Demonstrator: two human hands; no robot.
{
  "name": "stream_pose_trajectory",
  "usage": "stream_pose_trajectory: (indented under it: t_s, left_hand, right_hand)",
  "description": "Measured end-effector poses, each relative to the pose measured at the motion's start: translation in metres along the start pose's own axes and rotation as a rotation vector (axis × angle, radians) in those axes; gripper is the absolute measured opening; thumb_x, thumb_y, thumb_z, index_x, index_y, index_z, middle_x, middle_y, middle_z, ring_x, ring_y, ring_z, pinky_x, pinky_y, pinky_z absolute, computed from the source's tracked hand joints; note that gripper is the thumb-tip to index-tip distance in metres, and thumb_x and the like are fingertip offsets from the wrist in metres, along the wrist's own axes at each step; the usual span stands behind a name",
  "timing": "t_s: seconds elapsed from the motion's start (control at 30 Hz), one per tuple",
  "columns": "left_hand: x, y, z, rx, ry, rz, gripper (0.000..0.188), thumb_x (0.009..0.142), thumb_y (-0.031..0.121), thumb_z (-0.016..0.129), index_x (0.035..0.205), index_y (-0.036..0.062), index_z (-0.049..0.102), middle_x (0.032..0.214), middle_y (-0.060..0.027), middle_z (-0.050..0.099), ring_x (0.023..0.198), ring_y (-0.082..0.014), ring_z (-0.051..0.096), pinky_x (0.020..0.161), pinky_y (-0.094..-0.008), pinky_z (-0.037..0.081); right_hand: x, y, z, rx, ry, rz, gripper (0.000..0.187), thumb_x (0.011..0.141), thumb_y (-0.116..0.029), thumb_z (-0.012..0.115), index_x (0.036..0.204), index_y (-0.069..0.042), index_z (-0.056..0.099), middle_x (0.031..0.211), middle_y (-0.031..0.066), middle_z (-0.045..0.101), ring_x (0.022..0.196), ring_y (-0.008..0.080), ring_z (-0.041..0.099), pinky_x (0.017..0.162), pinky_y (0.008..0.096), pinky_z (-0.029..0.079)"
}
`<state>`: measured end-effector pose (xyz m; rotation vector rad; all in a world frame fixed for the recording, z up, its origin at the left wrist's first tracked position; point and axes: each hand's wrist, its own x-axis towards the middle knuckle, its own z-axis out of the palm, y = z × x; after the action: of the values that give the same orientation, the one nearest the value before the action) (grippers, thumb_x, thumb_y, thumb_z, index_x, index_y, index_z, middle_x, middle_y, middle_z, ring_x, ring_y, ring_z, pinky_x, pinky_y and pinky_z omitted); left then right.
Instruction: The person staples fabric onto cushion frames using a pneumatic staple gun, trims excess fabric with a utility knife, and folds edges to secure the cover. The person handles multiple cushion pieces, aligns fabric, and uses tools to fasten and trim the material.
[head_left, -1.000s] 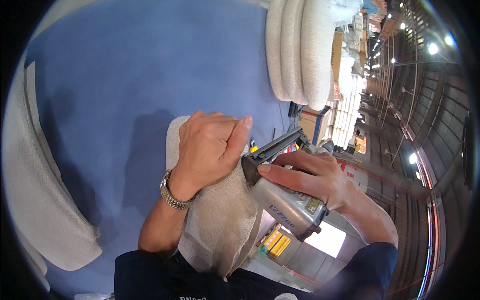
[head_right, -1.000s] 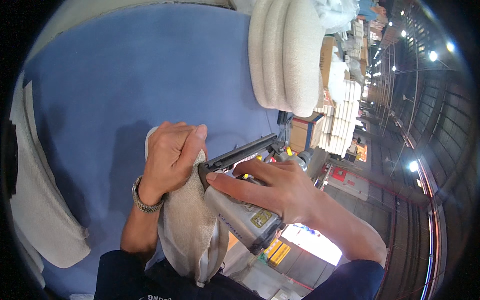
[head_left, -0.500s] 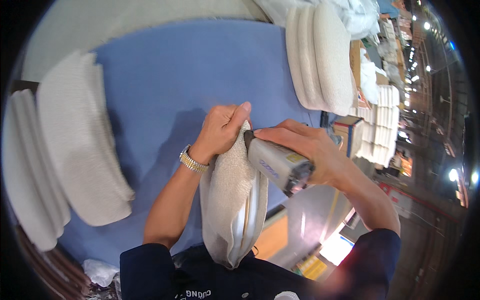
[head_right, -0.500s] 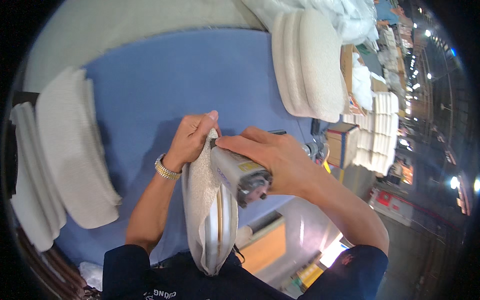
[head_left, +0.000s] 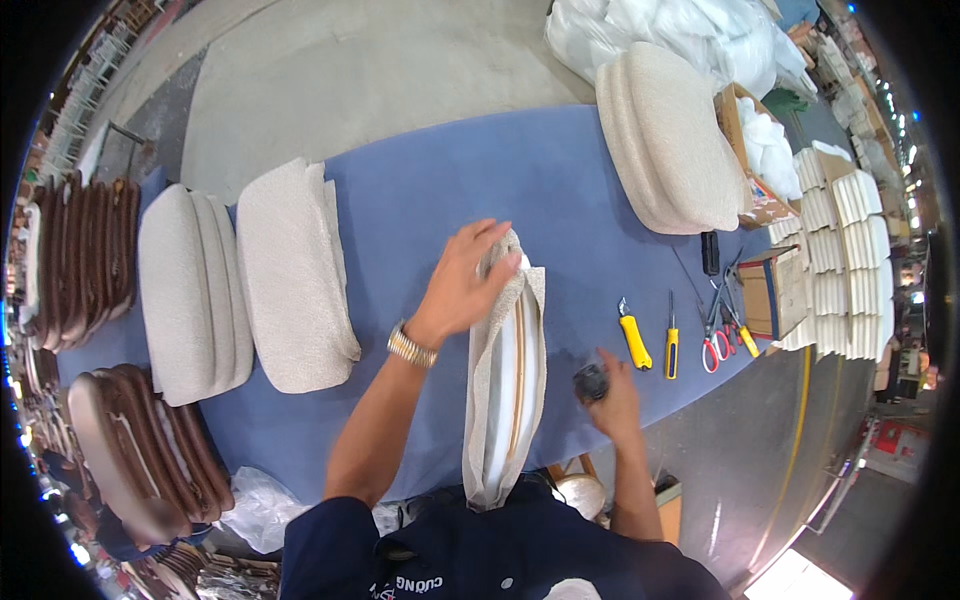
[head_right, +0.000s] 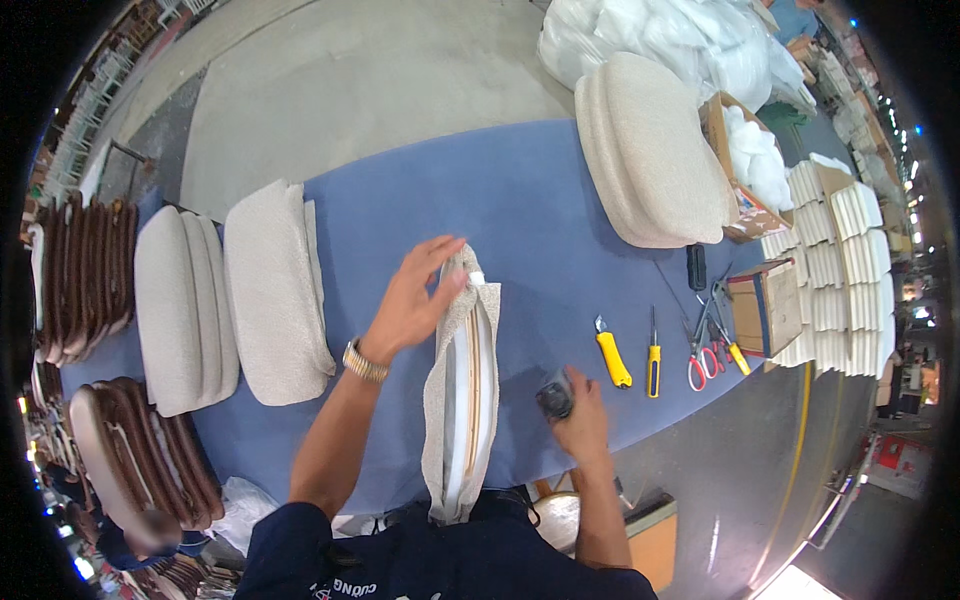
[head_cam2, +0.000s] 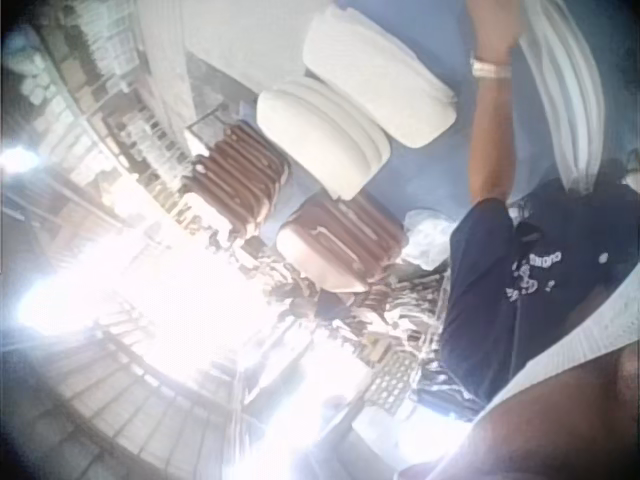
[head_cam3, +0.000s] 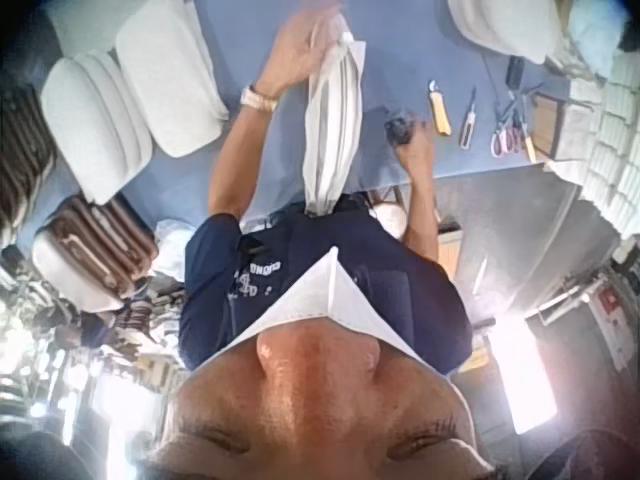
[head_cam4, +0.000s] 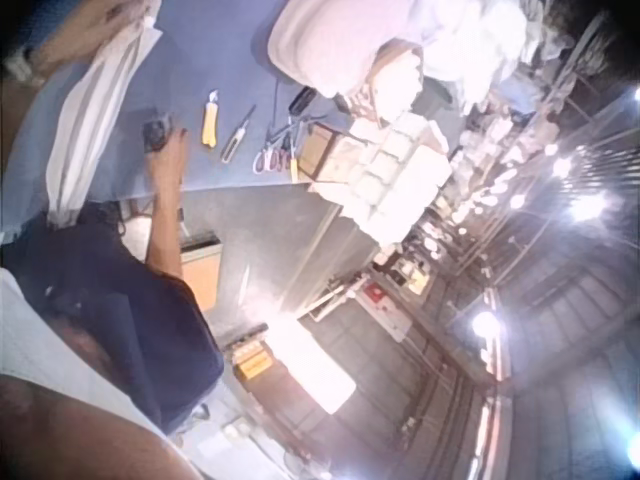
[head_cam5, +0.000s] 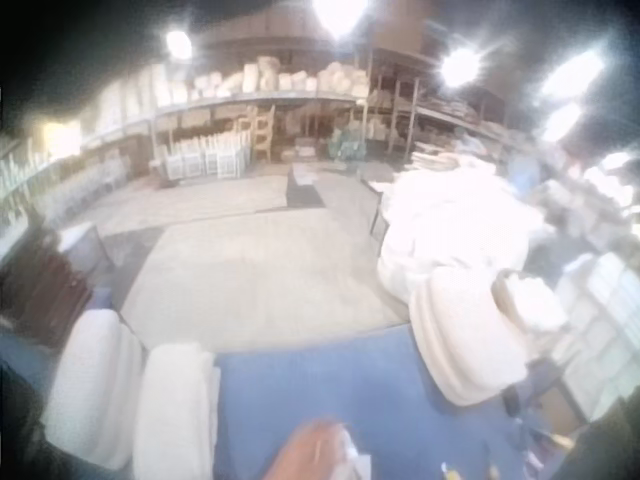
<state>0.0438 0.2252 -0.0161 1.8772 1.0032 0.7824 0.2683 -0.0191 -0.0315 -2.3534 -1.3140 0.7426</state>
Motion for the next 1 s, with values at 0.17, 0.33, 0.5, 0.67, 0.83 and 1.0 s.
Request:
stream_pose_trajectory:
  t_s: [0.17,0.33,0.5,0.67,0.83,1.0]
  left_hand:
    - [-0.035,0.04,0.003,0.29,-0.02,0.026,0.056,0.095,0.022,0.072,0.148,0.0074,0.059,0.159,-0.0205,0.048,0.142,-0.0385,0.052,0.109,-0.0432,0.049]
    - [-0.027,0.031,0.014,0.276,0.108,-0.014,0.038,0.096,0.011,0.071,0.131,-0.0006,0.068,0.134,-0.02,0.068,0.117,-0.0316,0.07,0.095,-0.0354,0.057]
    - [-0.026,0.021,0.016,-0.007,0.273,-0.285,0.022,0.105,0.012,0.064,0.12,-0.0034,0.071,0.105,-0.0086,0.077,0.091,-0.0126,0.07,0.079,-0.0281,0.056]
    - [-0.031,0.009,0.018,-0.372,0.337,-0.367,0.021,0.107,0.012,0.062,0.118,-0.0048,0.068,0.101,-0.0055,0.074,0.086,-0.0071,0.065,0.076,-0.0244,0.054]
    - [-0.036,-0.003,0.014,-0.389,0.32,-0.372,0.021,0.108,0.012,0.061,0.119,-0.0044,0.068,0.102,-0.0054,0.073,0.086,-0.0066,0.065,0.075,-0.0226,0.053]
    - [-0.034,0.004,0.007,-0.313,0.225,-0.369,0.022,0.108,0.012,0.061,0.121,-0.0045,0.068,0.109,-0.0078,0.075,0.092,-0.0079,0.068,0.076,-0.024,0.054]
  right_hand:
    - [-0.004,0.027,0.037,-0.03,-0.299,-0.093,0.058,0.084,-0.015,0.078,0.139,-0.008,0.063,0.123,0.0222,0.068,0.121,0.0438,0.063,0.103,0.0509,0.052]
    - [0.064,-0.103,-0.009,0.713,0.085,-0.368,0.056,0.091,-0.022,0.076,0.143,-0.007,0.062,0.127,0.0201,0.068,0.116,0.0336,0.068,0.094,0.04,0.055]
    - [0.121,-0.138,0.026,0.49,0.183,-0.432,0.04,0.09,-0.016,0.074,0.128,-0.005,0.067,0.111,0.0154,0.069,0.102,0.0312,0.07,0.086,0.0421,0.057]
    - [0.126,-0.136,0.037,0.52,0.153,-0.372,0.024,0.09,-0.013,0.072,0.112,-0.004,0.071,0.105,0.0127,0.071,0.092,0.0304,0.071,0.082,0.0402,0.056]
    - [0.118,-0.105,0.01,0.61,-0.008,-0.327,0.033,0.09,-0.015,0.076,0.12,-0.006,0.07,0.113,0.0144,0.071,0.097,0.0311,0.071,0.086,0.0383,0.057]
    - [0.102,0.069,0.018,-0.072,0.42,-0.013,0.045,0.088,-0.021,0.08,0.128,-0.007,0.065,0.12,0.0187,0.066,0.116,0.0382,0.063,0.1,0.0489,0.05]
